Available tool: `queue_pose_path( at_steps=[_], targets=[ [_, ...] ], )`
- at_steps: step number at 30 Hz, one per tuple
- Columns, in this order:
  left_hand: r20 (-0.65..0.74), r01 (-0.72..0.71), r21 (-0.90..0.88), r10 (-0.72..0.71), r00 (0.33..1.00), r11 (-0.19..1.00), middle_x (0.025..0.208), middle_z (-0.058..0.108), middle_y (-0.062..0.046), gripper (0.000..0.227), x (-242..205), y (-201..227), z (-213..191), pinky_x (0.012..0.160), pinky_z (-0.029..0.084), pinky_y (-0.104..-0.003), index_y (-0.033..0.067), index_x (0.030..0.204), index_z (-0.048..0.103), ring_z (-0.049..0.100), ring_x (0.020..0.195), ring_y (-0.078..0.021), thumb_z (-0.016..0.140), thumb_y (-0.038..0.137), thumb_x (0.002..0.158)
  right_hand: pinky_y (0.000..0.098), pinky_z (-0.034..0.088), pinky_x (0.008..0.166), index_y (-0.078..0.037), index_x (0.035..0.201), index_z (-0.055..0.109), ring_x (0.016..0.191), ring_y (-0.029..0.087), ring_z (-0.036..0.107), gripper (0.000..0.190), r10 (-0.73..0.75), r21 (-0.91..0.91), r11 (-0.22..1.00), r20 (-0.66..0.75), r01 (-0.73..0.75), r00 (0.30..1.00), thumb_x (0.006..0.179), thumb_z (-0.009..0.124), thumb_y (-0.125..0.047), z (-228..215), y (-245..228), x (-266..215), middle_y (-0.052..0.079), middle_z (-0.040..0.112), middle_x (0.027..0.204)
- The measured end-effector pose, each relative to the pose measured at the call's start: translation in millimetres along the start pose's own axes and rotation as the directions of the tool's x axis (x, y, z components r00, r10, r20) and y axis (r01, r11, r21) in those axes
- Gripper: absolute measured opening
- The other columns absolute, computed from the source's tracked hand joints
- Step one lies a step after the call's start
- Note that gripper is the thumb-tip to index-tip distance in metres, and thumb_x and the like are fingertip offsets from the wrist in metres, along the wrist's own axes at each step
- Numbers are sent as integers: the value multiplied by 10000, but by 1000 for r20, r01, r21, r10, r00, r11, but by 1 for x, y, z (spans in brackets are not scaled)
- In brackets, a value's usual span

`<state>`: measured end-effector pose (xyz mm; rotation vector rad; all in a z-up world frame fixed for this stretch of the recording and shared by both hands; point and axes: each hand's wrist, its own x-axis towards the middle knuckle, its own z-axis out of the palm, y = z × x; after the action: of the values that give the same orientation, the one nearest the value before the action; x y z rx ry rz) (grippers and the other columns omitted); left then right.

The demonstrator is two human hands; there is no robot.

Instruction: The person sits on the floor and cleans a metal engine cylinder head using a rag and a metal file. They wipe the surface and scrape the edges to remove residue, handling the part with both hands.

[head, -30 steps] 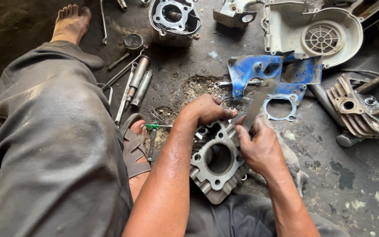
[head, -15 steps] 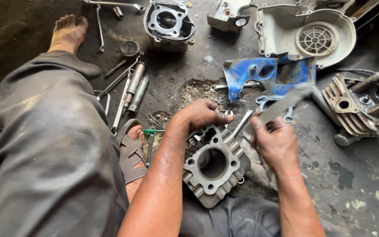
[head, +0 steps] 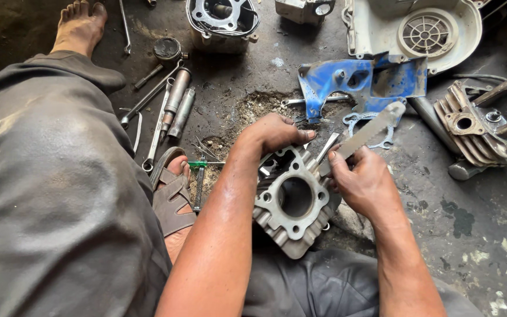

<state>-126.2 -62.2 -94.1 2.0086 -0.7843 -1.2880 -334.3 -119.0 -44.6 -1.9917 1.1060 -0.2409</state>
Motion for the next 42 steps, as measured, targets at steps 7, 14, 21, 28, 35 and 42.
queue_pose_path(
  at_steps=[7,14,21,28,35,42],
  targets=[
    [-18,24,-42,-24,1000,999,870,777,-90,460,3,0,4,707,554,-378,82,882,816,702,750,-203,859,507,711,472,560,643,9,1020,750,681,309,685,354,176,-43,984,197,-171,965,935,645,-318,-3,-6,14,225,742,808],
    [-25,0,-72,-2,1000,997,813,765,-84,466,7,-5,5,658,543,-379,63,854,819,678,700,-196,875,495,690,442,562,782,-8,1053,718,825,316,733,323,-32,-259,966,-60,15,998,959,625,-302,7,-15,11,217,747,872],
    [-21,13,-38,-13,1000,999,807,755,-86,500,9,-2,4,646,532,-375,45,859,815,666,695,-199,871,515,698,435,566,798,-29,1097,707,830,287,752,311,39,-242,970,5,-37,999,967,610,-296,3,-25,7,189,766,893],
    [-24,-5,-70,4,1000,998,818,763,-76,471,5,-3,5,668,540,-377,67,873,812,678,715,-193,871,499,694,413,565,803,-52,1112,712,831,270,748,315,79,-199,976,-42,-86,996,970,625,-319,3,-18,9,156,774,928],
    [-15,35,-91,-37,999,995,826,766,-87,456,1,0,7,651,528,-392,81,869,817,682,718,-201,877,494,685,357,561,757,-66,1111,747,797,155,706,282,59,-55,997,66,-55,996,945,679,-283,-4,-2,17,76,797,909],
    [-31,-5,-81,3,1000,997,818,764,-88,488,5,-4,7,651,542,-390,63,872,814,690,727,-208,881,508,683,279,550,712,-70,1103,752,756,87,684,238,-62,65,997,200,50,978,943,681,-231,-2,0,16,19,789,889]
  ],
)
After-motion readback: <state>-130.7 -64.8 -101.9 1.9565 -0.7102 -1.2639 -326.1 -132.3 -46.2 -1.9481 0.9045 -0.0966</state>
